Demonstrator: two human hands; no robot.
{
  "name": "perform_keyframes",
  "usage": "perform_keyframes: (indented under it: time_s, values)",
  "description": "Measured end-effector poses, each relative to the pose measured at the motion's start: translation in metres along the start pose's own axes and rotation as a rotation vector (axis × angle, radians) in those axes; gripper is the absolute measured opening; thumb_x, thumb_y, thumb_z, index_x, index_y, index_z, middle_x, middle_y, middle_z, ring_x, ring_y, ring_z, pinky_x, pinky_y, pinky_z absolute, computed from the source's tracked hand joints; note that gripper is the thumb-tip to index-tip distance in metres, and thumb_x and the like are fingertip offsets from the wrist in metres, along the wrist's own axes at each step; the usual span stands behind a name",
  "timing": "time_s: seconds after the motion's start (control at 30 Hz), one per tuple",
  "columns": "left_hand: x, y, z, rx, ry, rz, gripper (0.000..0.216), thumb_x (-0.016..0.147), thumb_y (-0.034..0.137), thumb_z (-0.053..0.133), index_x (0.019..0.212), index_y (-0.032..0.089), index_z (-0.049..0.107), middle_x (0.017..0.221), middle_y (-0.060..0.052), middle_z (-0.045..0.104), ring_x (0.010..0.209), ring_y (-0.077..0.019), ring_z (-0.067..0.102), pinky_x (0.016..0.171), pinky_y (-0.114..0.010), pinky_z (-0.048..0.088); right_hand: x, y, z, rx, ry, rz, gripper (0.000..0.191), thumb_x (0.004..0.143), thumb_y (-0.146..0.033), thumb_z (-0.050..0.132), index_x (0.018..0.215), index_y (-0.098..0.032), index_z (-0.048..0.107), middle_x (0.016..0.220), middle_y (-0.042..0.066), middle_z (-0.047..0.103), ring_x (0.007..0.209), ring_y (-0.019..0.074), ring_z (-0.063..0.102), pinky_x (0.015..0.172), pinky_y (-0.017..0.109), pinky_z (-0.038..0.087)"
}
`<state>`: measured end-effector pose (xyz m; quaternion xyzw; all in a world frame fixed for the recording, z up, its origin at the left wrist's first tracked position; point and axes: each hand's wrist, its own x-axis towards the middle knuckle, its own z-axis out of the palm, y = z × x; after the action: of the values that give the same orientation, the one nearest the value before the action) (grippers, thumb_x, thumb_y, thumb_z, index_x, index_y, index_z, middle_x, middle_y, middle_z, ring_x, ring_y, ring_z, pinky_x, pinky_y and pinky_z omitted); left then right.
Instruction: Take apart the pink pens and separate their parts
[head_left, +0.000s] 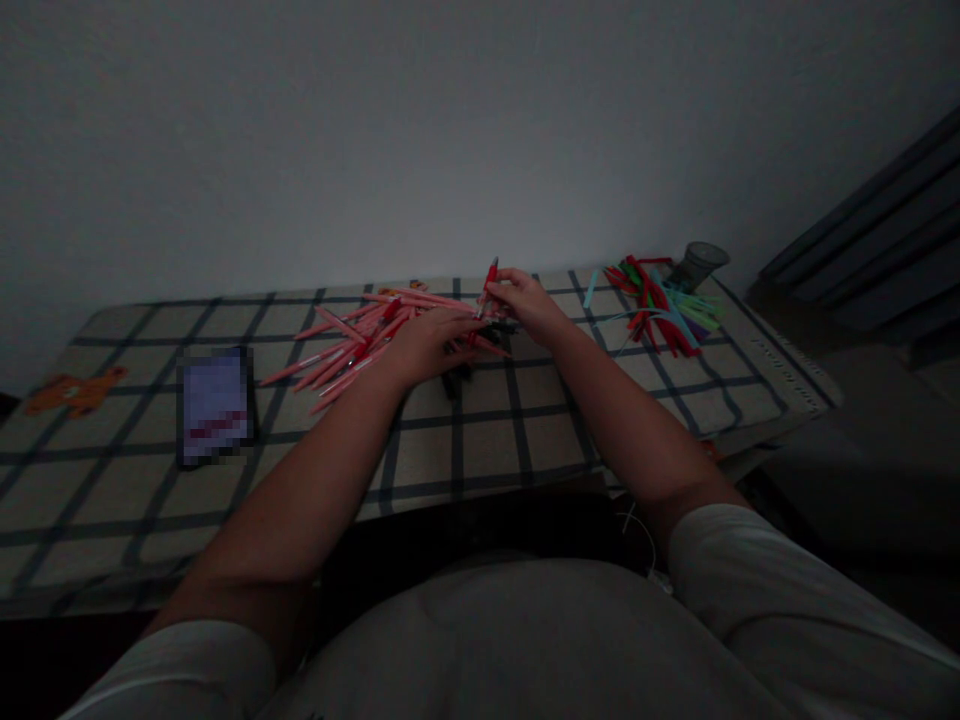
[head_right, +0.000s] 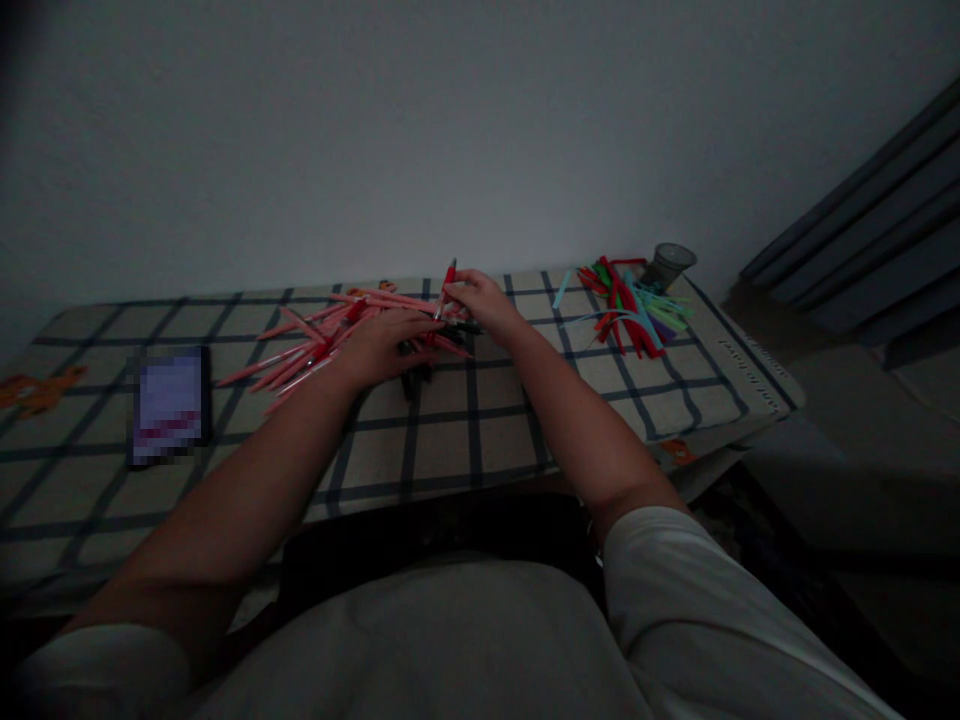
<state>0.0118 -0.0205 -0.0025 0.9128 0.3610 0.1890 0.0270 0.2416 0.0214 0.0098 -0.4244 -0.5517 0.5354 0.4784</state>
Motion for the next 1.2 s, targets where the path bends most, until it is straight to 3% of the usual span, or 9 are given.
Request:
perform_keyframes:
  time_s: [0.2,0.33,0.53,0.63,0.77,1.2]
  values:
    - [-0.001,-0.001,0.001,-0.040,0.022,0.018,0.067,0.096,0.039,0.079,0.160,0.023,0.064,0.161,-0.013,0.066,0.148,-0.0339,0.062,0.126,-0.049,0.049,0.003,-0.002,-0.004,-0.039,0.038,-0.012,0.017,0.096,-0.028,0.076,0.098,-0.025,0.060,0.083,-0.003,0.072,0.068,0.0098,0.062,0.064,0.020,0.049]
    - [-0.003,-0.002,0.001,-0.060,0.080,0.026,0.064,0.099,0.039,0.072,0.160,0.020,0.063,0.157,-0.014,0.068,0.145,-0.0338,0.064,0.124,-0.049,0.051,0.010,-0.011,-0.024,-0.145,0.169,-0.069,0.007,0.100,-0.028,0.066,0.103,-0.024,0.061,0.084,-0.002,0.071,0.071,0.0128,0.064,0.067,0.024,0.049]
    - [-0.001,-0.004,0.000,-0.117,0.137,0.022,0.046,0.107,0.040,0.059,0.147,0.021,0.072,0.145,-0.013,0.073,0.137,-0.0308,0.067,0.119,-0.050,0.054,0.012,-0.014,-0.069,-0.771,0.387,-0.055,0.020,0.095,-0.019,0.064,0.113,-0.015,0.073,0.097,0.009,0.078,0.090,0.0235,0.070,0.087,0.034,0.053]
    - [0.000,-0.007,0.002,-0.139,0.157,-0.004,0.046,0.107,0.043,0.059,0.145,0.022,0.073,0.143,-0.012,0.073,0.133,-0.0297,0.069,0.118,-0.050,0.055,0.012,-0.005,-0.081,-1.004,0.347,0.016,0.026,0.097,-0.024,0.066,0.118,-0.013,0.077,0.110,0.015,0.081,0.099,0.0282,0.073,0.090,0.037,0.054]
    - [0.000,-0.011,0.002,-0.113,0.148,-0.032,0.047,0.107,0.044,0.057,0.144,0.020,0.075,0.144,-0.013,0.071,0.135,-0.0302,0.067,0.122,-0.050,0.052,0.014,0.005,-0.087,-1.137,0.310,0.084,0.029,0.098,-0.026,0.067,0.122,-0.015,0.079,0.127,0.018,0.080,0.117,0.0312,0.073,0.098,0.038,0.055]
    - [0.000,-0.013,0.003,-0.137,0.167,-0.075,0.050,0.106,0.047,0.055,0.143,0.022,0.075,0.140,-0.012,0.071,0.132,-0.0298,0.067,0.120,-0.049,0.053,0.015,0.014,-0.094,-1.239,0.309,0.179,0.037,0.097,-0.026,0.068,0.130,-0.014,0.078,0.139,0.022,0.076,0.130,0.0358,0.072,0.109,0.046,0.057]
